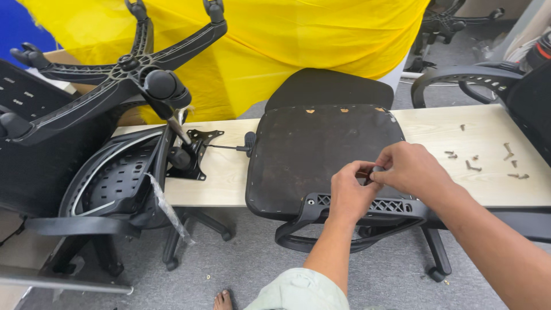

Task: The person attaches a black plastic bracket to the underside of an office chair seat using screws and a screwdriver. They insert screws into the bracket holes and tighten them to secure the bracket to the seat.

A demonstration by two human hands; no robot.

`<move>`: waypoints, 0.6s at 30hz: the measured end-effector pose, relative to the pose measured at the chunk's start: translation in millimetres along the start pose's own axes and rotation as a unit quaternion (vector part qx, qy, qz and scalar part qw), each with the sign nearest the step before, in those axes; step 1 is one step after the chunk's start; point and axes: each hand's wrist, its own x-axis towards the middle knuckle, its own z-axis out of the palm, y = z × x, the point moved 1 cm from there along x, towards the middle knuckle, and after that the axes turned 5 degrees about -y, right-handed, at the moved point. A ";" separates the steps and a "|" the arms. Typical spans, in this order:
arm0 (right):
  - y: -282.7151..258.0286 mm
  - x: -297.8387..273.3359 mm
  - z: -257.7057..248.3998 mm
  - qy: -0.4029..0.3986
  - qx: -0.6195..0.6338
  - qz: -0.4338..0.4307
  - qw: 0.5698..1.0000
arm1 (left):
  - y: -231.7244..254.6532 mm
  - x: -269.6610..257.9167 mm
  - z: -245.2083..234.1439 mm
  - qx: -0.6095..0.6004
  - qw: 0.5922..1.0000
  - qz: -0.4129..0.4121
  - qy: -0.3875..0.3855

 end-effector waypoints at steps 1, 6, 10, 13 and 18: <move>0.3 0.6 -1.7 -0.007 -0.019 0.018 1.000 | 1.6 -1.9 0.4 -0.001 1.000 -0.005 -0.002; -5.2 5.3 -9.3 -0.048 -0.072 0.099 0.991 | 14.0 -4.3 -0.1 0.006 0.998 -0.049 -0.029; -7.3 6.4 -10.3 -0.048 -0.082 0.122 0.988 | 21.0 -5.1 -1.6 0.026 0.998 -0.042 -0.035; -2.3 8.4 -8.0 -0.040 -0.083 0.109 0.990 | 20.5 -0.3 -1.4 0.058 0.998 -0.004 -0.015; 2.6 12.0 -4.0 -0.027 -0.045 0.027 0.998 | 11.3 7.8 -5.5 0.069 0.997 -0.005 -0.027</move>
